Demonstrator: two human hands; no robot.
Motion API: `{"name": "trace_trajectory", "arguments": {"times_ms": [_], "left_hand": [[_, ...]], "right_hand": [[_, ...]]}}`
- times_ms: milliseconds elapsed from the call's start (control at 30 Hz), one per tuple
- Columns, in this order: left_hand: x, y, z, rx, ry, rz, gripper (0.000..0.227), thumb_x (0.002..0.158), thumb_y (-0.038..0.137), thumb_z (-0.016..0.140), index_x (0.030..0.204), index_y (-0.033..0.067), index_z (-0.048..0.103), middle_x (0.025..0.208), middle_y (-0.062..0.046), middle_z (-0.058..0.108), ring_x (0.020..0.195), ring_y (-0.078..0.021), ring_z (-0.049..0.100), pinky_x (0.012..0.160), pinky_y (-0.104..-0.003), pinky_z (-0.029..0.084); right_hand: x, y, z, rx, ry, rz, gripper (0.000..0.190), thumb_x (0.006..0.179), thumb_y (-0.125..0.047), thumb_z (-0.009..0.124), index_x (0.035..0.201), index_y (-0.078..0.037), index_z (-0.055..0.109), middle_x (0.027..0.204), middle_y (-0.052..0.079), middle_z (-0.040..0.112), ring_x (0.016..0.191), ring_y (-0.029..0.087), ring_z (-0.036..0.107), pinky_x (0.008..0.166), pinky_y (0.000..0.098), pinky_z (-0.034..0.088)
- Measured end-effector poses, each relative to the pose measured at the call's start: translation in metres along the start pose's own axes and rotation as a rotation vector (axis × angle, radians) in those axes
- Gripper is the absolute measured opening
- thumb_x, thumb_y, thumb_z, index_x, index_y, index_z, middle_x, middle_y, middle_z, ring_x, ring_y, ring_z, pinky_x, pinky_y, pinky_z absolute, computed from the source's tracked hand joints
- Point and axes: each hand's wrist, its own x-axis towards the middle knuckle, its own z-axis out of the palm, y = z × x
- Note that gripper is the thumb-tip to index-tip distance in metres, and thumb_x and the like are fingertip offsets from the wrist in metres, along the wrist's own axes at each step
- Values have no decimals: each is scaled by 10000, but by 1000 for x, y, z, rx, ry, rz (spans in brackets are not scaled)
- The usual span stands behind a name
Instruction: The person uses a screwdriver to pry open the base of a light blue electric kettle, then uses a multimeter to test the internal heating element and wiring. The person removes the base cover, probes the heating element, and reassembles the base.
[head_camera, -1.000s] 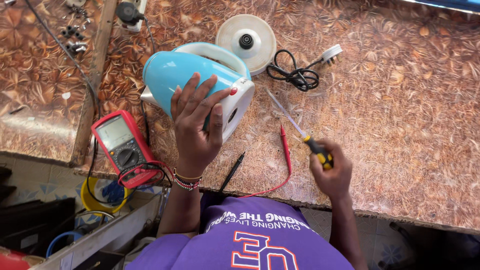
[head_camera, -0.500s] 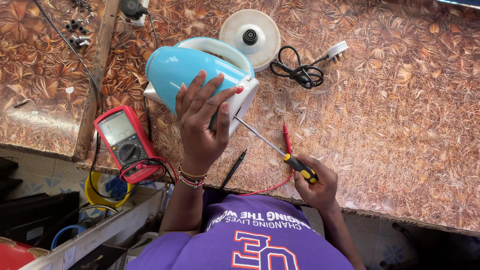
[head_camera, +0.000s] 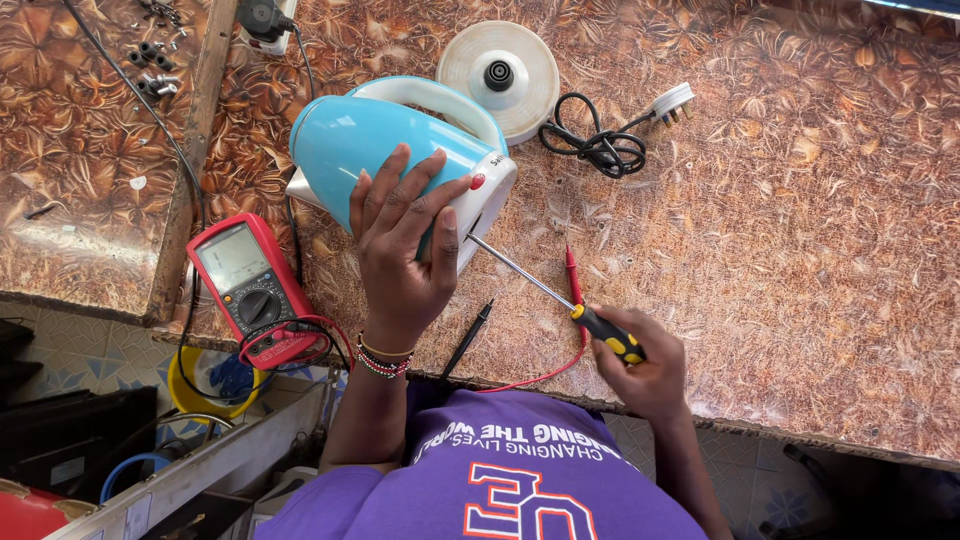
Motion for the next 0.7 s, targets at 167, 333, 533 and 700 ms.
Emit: {"name": "trace_trajectory", "arguments": {"times_ms": [167,333,533,700], "left_hand": [[-3,0,3,29,2,14,293,1056,267,529,1244,231,751,1368,-45,672,1410,-300,500,1216,-479,170],[-6,3,9,81,30,15,293,1045,255,538,1246,233,751,1366,-38,677,1407,-291,505,1220,-461,164],[-5,4,12,110,54,35,281,1035,240,557,1235,236,755,1364,-30,685,1405,-296,513,1221,-465,170],[-5,6,18,151,93,33,284,1033,240,549,1230,243,753,1353,-27,692,1391,-296,529,1215,-471,186]], "right_hand": [[-1,-3,-13,496,119,195,412,994,-337,544,1239,-18,628,928,236,753,609,176,691,530,279,580],[2,-2,-22,356,146,236,604,1106,-454,246,1152,25,610,790,258,725,452,179,662,391,258,541],[4,15,-32,251,154,186,257,1058,-215,520,1201,-5,565,754,222,679,454,115,569,415,204,480],[9,20,-30,625,271,84,506,806,146,696,1161,-110,441,1141,146,632,1144,221,646,973,292,526]]}}
